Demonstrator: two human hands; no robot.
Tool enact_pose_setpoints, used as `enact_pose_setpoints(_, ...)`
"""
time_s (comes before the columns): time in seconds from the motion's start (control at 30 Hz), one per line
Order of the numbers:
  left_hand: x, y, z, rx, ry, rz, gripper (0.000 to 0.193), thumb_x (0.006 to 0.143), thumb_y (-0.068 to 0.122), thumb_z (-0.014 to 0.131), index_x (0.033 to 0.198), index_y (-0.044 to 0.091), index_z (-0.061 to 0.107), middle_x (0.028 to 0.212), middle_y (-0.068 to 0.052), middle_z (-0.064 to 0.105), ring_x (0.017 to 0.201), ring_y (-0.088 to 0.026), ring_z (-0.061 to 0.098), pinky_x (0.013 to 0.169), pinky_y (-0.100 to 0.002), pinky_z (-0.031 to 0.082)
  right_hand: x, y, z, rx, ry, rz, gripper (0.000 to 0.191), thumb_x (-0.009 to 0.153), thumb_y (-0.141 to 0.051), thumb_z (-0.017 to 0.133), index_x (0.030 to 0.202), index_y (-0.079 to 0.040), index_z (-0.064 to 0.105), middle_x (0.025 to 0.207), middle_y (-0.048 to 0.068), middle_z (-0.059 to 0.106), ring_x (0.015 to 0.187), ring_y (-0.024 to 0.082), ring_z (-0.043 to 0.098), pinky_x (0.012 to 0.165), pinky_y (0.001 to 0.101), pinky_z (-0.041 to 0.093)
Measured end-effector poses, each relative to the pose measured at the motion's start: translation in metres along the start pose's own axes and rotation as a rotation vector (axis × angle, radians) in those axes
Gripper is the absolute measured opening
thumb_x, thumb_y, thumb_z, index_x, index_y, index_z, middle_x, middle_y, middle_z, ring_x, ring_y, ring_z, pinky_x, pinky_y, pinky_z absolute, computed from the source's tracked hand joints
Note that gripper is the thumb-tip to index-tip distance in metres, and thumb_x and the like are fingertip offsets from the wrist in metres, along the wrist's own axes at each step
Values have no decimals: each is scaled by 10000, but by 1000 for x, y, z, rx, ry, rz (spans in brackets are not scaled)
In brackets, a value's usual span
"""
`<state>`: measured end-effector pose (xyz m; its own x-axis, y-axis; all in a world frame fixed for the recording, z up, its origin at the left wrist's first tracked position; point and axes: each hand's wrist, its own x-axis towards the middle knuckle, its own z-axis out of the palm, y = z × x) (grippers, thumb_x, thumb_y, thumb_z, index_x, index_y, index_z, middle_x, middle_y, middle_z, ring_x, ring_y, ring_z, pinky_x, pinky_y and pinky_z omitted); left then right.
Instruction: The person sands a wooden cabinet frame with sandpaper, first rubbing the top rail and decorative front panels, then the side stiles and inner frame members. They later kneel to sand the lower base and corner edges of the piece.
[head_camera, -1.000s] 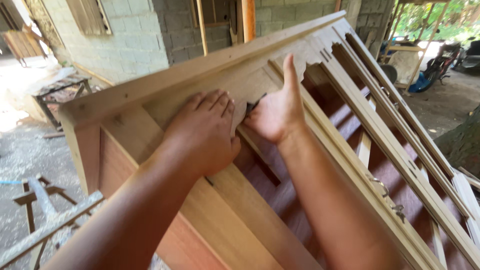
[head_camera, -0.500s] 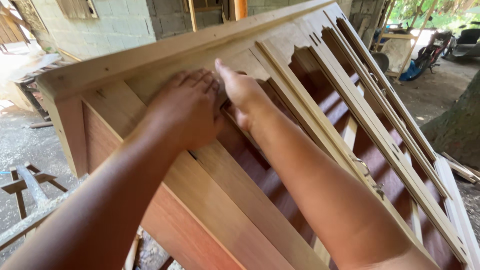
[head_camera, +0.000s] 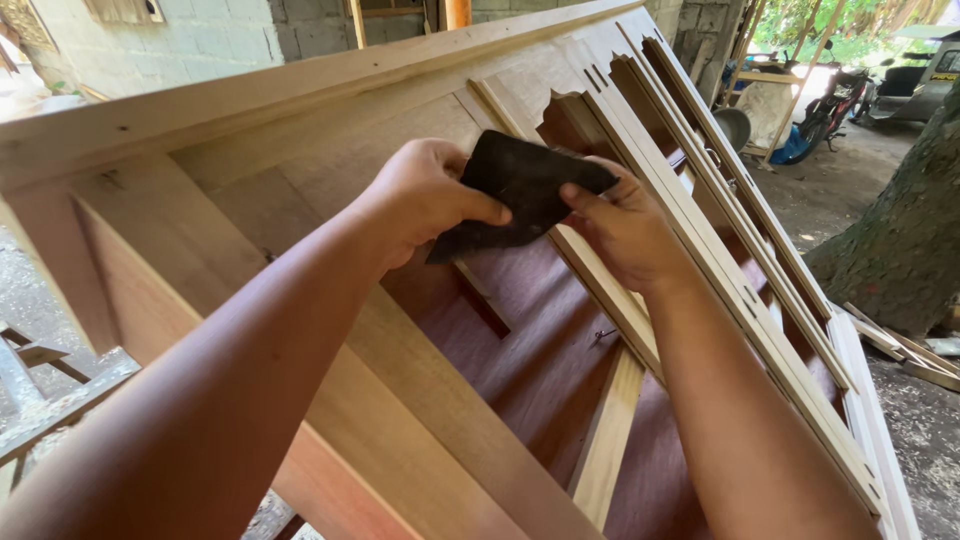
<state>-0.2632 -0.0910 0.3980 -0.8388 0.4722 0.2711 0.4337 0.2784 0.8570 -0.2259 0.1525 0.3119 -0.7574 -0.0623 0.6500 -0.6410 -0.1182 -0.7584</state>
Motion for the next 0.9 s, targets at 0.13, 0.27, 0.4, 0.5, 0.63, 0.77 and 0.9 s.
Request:
enact_pose_setpoints(0.13,4,33,-8,624,210,598,244,709,104,812,936,47,742,902,-142,741,869,-292,722,816,-406,564,7,25,-11,47,106,-44,410,1039,-64,728,1434,-91,622,1209,42,652,1152,175,602,1046,409,499)
enact_pose_setpoints(0.27,-2,52,-38,875,242,1051,146,867,-6,699,1011,18,686,1104,-159,685,1117,-367,640,934,-472,503,19,51,-4,-616,199,14,772,863,-353,802,1529,-182,451,1542,121,475,1414,322,431,1162,483,394)
enact_pose_setpoints(0.4,-12,15,-50,1524,121,730,405,891,120,557,1296,137,575,1428,-113,531,1331,-281,493,1109,-520,343,36,62,6,-1275,266,238,1237,688,-524,895,1625,-215,149,1690,158,76,1546,378,15,1192,570,94)
enact_pose_setpoints(0.5,-3,-15,-58,1521,-83,229,726,870,200,515,1558,207,283,1642,-17,248,1489,-183,215,1194,-506,105,58,75,16,-1370,273,353,1319,688,-525,871,1645,-187,29,1678,179,-12,1549,376,-42,1186,583,24)
enact_pose_setpoints(0.63,20,-32,-52,1623,-87,244,810,913,172,464,1643,167,113,1720,-24,69,1559,-212,48,1171,-500,-16,77,106,27,-1393,381,351,1036,814,-211,709,1650,-153,98,1702,206,82,1572,382,72,1236,545,86)
enact_pose_setpoints(0.77,65,-25,-14,1730,-190,47,883,886,285,564,1623,241,81,1709,-44,0,1561,-231,-7,1204,-512,-21,73,128,24,-1491,456,181,893,864,-71,594,1642,-136,160,1687,213,172,1561,364,165,1241,492,159)
enact_pose_setpoints(0.9,102,-19,34,1773,-224,100,788,1005,357,464,1621,417,-22,1709,16,-31,1567,-265,10,1226,-564,16,68,131,22,-1470,436,159,877,863,-74,594,1625,-127,163,1667,216,195,1539,364,194,1228,491,173)
